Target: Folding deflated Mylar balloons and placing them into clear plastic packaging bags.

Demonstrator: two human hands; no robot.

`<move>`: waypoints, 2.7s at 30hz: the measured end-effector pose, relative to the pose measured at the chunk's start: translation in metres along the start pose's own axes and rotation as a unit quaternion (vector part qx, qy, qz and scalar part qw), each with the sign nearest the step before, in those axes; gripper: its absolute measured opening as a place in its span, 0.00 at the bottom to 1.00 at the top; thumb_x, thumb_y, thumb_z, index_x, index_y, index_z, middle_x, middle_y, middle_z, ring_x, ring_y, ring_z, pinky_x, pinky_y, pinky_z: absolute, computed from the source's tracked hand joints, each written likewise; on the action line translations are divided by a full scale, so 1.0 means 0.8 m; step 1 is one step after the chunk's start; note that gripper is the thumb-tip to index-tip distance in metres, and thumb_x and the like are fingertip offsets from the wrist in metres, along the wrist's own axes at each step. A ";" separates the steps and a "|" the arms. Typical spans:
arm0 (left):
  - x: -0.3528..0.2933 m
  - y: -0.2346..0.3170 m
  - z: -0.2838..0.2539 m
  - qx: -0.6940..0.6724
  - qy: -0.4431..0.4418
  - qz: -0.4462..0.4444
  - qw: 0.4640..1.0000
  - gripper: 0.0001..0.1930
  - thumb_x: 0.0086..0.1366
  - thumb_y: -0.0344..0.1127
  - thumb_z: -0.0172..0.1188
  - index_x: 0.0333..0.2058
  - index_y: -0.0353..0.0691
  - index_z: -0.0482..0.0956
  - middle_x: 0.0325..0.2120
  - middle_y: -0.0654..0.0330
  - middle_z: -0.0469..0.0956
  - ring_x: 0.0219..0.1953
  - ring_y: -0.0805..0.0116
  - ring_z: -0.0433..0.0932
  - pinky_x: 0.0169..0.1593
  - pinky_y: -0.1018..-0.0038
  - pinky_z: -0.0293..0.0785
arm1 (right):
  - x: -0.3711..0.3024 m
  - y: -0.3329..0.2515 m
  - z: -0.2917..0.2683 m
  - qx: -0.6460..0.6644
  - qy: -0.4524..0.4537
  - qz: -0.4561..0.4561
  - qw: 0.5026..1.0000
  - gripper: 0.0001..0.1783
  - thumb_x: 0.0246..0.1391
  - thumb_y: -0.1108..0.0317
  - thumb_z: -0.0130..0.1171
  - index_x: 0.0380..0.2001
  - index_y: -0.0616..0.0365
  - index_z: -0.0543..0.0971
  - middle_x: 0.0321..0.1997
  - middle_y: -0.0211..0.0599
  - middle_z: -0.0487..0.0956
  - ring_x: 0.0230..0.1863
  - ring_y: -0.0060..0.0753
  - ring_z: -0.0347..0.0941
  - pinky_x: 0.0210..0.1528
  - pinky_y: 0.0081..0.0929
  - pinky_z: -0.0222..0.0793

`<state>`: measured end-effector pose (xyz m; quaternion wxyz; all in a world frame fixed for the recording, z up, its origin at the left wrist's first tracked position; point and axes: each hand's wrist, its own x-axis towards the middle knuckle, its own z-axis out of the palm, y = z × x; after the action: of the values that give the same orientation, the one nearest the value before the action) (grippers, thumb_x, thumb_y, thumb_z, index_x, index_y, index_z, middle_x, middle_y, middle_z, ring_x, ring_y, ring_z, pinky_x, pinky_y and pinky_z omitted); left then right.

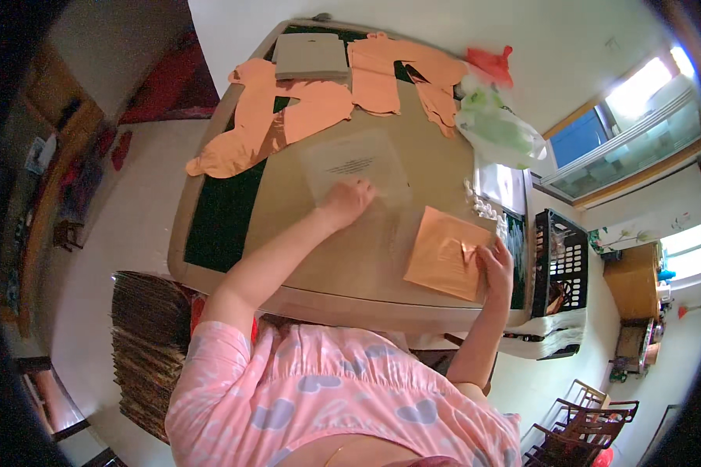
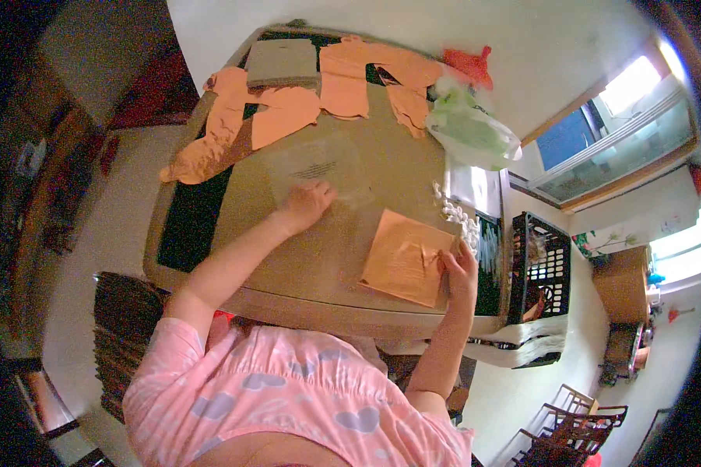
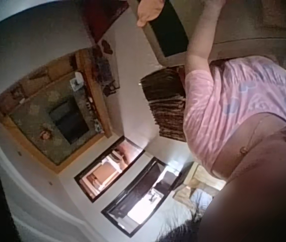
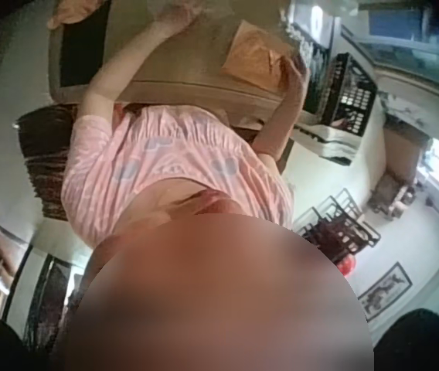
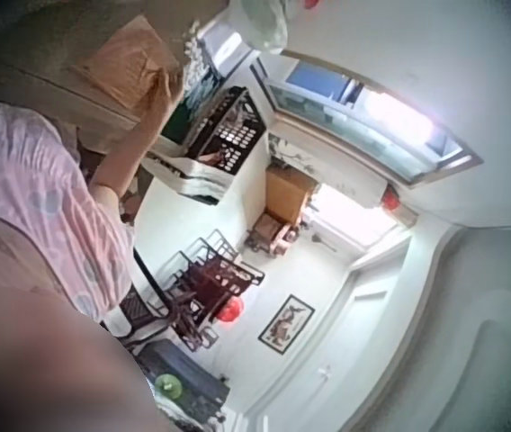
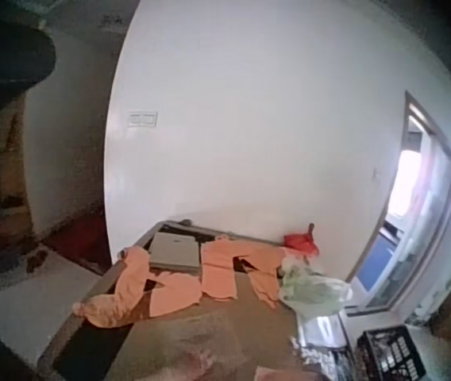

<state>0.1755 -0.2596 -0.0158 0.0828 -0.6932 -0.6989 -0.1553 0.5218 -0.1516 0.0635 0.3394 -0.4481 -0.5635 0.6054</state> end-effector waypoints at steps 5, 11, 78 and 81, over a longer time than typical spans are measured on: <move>0.005 0.019 -0.004 0.003 -0.012 0.020 1.000 0.05 0.57 0.34 0.54 0.31 0.43 0.77 0.30 0.57 0.76 0.39 0.59 0.78 0.37 0.64 0.78 | 0.001 0.014 0.016 -0.041 0.022 -0.011 0.999 0.18 0.53 0.77 0.59 0.49 0.64 0.74 0.31 0.26 0.77 0.29 0.17 0.70 0.31 0.15 0.66; 0.011 0.031 -0.013 -0.180 0.021 -0.057 0.982 0.05 0.59 0.33 0.53 0.30 0.41 0.76 0.32 0.55 0.76 0.37 0.55 0.78 0.36 0.60 0.77 | 0.019 0.079 0.083 -0.086 -0.066 -0.003 0.994 0.35 0.53 0.77 0.60 0.63 0.62 0.61 0.36 0.31 0.77 0.35 0.20 0.71 0.37 0.20 0.70; -0.093 0.046 -0.021 -0.789 0.241 -0.424 0.373 0.14 0.63 0.35 0.46 0.43 0.36 0.74 0.45 0.59 0.76 0.49 0.62 0.73 0.56 0.64 0.67 | -0.041 0.071 0.117 0.126 -0.077 0.110 0.983 0.21 0.57 0.73 0.55 0.54 0.57 0.67 0.36 0.34 0.77 0.34 0.24 0.74 0.33 0.27 0.79; -0.083 0.061 -0.035 -0.870 0.213 -0.405 0.184 0.21 0.68 0.44 0.38 0.51 0.40 0.71 0.50 0.58 0.73 0.54 0.61 0.70 0.60 0.62 0.62 | -0.039 0.074 0.124 0.121 -0.078 0.115 0.983 0.21 0.58 0.74 0.54 0.55 0.55 0.67 0.39 0.34 0.76 0.35 0.24 0.73 0.34 0.26 0.79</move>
<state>0.2228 -0.3320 -0.0065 -0.5015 0.1171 -0.2567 -0.8178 0.4469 -0.2254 0.0062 0.2745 -0.4169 -0.4555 0.7371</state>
